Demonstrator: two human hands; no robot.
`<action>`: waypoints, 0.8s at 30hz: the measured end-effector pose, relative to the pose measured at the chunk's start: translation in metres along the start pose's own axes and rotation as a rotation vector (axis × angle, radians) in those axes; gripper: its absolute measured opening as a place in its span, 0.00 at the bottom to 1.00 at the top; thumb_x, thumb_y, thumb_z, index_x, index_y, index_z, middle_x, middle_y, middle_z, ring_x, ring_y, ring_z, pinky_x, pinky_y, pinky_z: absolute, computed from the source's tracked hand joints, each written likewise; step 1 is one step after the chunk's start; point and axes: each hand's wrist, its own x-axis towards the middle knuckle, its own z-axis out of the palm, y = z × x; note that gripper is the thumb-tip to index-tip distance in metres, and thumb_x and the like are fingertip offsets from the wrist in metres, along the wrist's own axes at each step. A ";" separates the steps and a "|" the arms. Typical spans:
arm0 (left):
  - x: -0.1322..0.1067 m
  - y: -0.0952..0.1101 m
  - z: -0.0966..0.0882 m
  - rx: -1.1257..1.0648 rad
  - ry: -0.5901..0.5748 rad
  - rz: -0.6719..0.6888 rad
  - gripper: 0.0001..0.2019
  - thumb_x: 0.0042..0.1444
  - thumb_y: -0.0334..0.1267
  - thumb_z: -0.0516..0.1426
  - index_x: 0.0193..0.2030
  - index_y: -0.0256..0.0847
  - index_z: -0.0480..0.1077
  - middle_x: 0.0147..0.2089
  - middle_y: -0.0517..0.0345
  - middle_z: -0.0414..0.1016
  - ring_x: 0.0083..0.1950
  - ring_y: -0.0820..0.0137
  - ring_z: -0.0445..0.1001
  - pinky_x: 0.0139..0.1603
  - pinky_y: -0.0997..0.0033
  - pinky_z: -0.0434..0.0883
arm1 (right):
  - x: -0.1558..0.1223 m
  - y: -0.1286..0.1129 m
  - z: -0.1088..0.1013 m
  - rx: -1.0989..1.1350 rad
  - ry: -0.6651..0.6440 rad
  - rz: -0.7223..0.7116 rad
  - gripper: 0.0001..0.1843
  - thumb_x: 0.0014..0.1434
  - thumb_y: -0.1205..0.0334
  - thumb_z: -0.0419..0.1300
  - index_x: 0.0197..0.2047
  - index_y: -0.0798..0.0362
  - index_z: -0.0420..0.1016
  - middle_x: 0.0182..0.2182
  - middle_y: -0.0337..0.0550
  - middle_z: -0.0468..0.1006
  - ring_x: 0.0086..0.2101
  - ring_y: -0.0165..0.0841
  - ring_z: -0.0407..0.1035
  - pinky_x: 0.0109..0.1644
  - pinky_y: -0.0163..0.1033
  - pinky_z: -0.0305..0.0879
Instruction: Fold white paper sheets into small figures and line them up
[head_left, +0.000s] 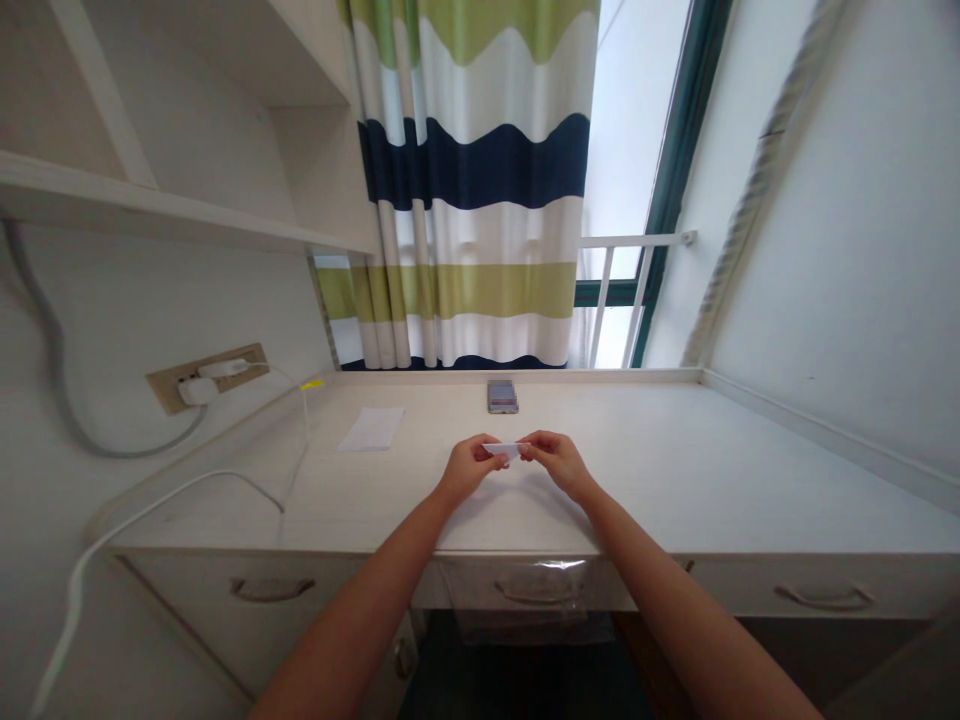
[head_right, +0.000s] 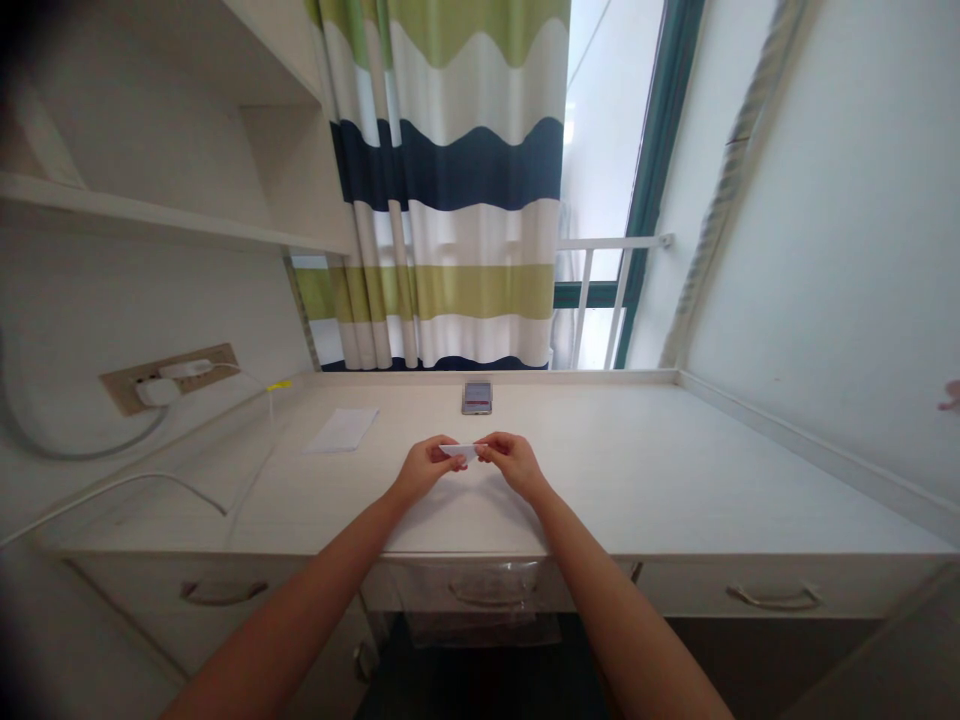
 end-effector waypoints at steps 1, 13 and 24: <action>0.000 0.000 0.000 0.012 0.000 0.007 0.14 0.36 0.39 0.62 0.27 0.33 0.66 0.23 0.58 0.71 0.26 0.73 0.71 0.28 0.75 0.67 | 0.000 0.000 0.000 -0.002 0.006 -0.008 0.12 0.43 0.55 0.60 0.26 0.56 0.72 0.18 0.37 0.70 0.22 0.27 0.63 0.28 0.34 0.59; -0.002 -0.008 0.002 0.046 -0.051 0.068 0.12 0.40 0.41 0.60 0.29 0.34 0.65 0.31 0.55 0.72 0.35 0.69 0.73 0.33 0.72 0.70 | 0.000 0.000 0.005 0.178 -0.024 0.021 0.14 0.43 0.53 0.60 0.30 0.54 0.68 0.21 0.37 0.72 0.24 0.28 0.66 0.30 0.36 0.63; 0.002 -0.015 0.001 0.019 -0.124 0.019 0.13 0.40 0.40 0.60 0.30 0.33 0.66 0.40 0.49 0.72 0.36 0.69 0.72 0.35 0.69 0.70 | -0.002 0.002 0.006 0.014 -0.045 -0.042 0.16 0.41 0.55 0.62 0.32 0.53 0.65 0.23 0.35 0.68 0.27 0.27 0.65 0.30 0.34 0.62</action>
